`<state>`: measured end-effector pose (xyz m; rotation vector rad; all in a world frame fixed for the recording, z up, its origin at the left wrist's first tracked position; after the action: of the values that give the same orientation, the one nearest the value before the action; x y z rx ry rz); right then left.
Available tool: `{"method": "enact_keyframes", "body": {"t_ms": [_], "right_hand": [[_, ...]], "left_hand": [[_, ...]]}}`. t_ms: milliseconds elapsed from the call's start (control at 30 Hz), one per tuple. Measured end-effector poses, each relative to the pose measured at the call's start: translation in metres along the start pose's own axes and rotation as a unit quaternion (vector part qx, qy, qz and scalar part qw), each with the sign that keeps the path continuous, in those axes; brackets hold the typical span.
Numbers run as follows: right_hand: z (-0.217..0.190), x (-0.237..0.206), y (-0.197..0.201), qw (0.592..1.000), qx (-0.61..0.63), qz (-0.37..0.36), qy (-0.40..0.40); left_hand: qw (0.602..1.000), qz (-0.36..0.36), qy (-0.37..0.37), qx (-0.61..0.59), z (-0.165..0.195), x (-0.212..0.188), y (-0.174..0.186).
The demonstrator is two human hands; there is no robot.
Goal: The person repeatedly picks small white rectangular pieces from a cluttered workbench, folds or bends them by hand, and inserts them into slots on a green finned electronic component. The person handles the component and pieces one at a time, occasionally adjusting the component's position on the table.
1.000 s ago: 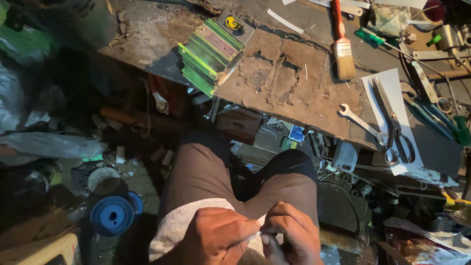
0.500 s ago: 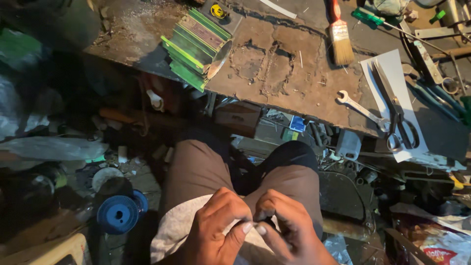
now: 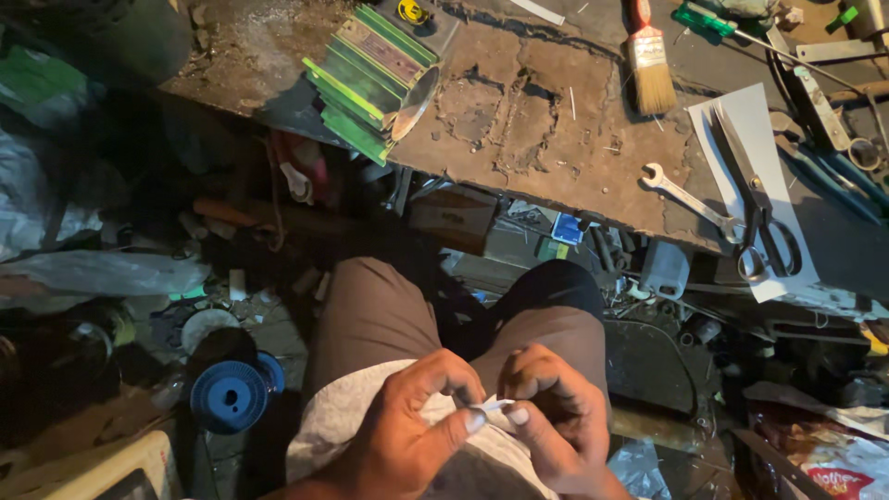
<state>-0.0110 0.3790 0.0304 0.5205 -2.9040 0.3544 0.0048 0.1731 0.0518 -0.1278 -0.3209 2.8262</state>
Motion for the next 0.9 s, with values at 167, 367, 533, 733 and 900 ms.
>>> {"method": "enact_keyframes", "body": {"t_ms": [167,367,533,733,900], "right_hand": [[0.001,-0.002,-0.004,0.995,-0.019,-0.068,-0.073],[-0.012,0.008,0.012,0.993,-0.099,-0.038,-0.045],[-0.017,0.012,0.009,0.982,-0.172,-0.077,0.006],[-0.019,0.012,0.009,0.969,-0.219,-0.106,0.041],[-0.018,0.008,0.013,0.974,-0.210,-0.084,0.023]], "left_hand": [[0.990,0.067,0.049,-0.113,-0.003,0.001,0.000],[0.993,0.063,0.027,0.093,0.001,0.000,0.007],[0.965,0.042,0.005,0.257,0.003,0.005,0.002],[0.945,0.045,-0.089,0.310,0.010,0.006,-0.007],[0.964,0.033,0.029,0.263,0.007,0.006,-0.015]]}}
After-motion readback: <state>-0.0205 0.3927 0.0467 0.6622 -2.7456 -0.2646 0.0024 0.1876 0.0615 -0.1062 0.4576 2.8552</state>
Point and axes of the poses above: each hand's wrist, its own x-axis towards the middle knuckle, its own y-axis out of the back of the hand, z = x × y, the point moved 1 cm from there along x, towards the middle knuckle, and after that the axes turned 5 degrees about y, right-handed, at the moved point
